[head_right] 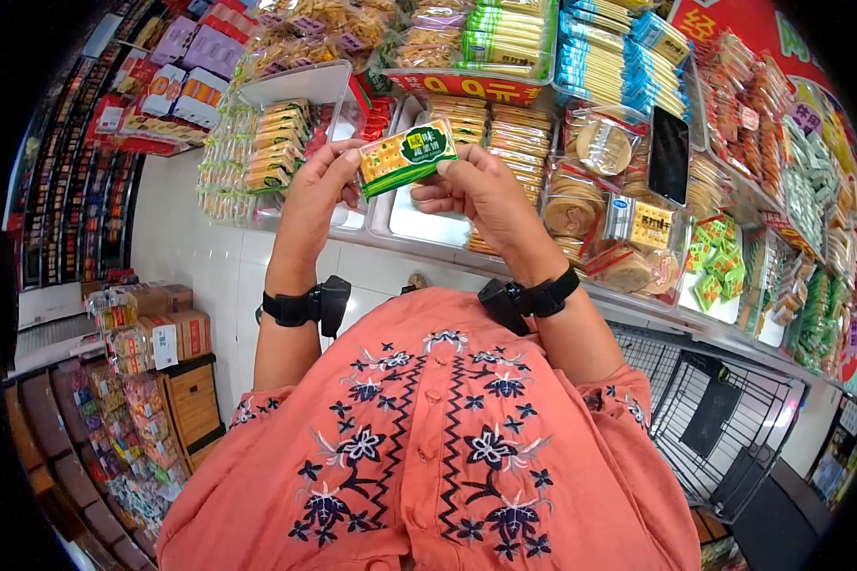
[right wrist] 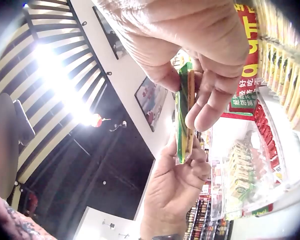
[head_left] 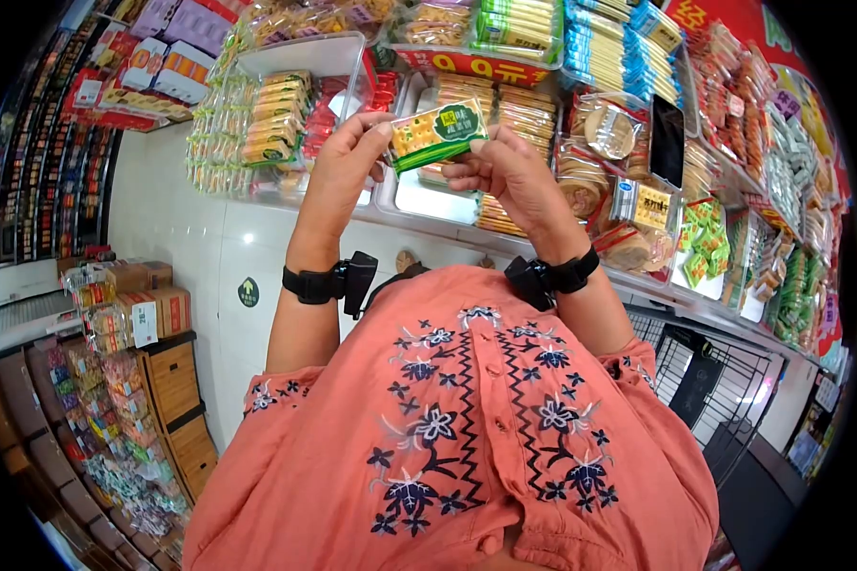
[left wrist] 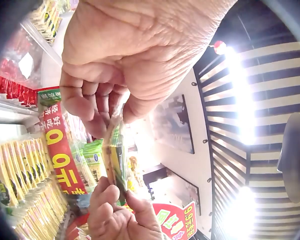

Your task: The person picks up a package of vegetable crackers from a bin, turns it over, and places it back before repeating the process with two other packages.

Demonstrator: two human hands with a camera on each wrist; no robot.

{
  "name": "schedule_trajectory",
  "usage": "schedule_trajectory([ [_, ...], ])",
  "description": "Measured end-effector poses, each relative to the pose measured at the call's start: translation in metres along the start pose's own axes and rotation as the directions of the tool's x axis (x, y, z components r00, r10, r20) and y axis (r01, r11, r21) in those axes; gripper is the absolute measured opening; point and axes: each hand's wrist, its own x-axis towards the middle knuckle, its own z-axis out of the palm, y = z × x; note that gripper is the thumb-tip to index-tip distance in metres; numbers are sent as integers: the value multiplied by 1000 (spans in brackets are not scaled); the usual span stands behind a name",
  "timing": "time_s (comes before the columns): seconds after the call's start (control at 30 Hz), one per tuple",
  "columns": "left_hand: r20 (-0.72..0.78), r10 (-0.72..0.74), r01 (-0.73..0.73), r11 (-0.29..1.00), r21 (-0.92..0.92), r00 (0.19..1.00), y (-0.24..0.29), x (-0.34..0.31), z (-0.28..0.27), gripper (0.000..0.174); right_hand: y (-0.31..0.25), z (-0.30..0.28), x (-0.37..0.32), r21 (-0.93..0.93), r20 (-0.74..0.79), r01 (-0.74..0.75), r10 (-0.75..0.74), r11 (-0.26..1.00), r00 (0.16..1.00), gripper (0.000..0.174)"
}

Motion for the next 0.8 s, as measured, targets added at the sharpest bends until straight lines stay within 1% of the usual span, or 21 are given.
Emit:
schedule_trajectory([
  [0.37,-23,-21,21,1000,12,1000,2,-3,8,31,1,-12,-3,-30,21,-40,41,999,999,24],
  [0.67,-23,-19,20,1000,24,1000,-2,-7,9,32,1,-14,-6,-66,25,-44,45,997,999,21],
  [0.8,15,12,-14,995,97,1000,-8,-6,8,33,-1,-14,-9,-109,-15,-44,43,993,999,22],
])
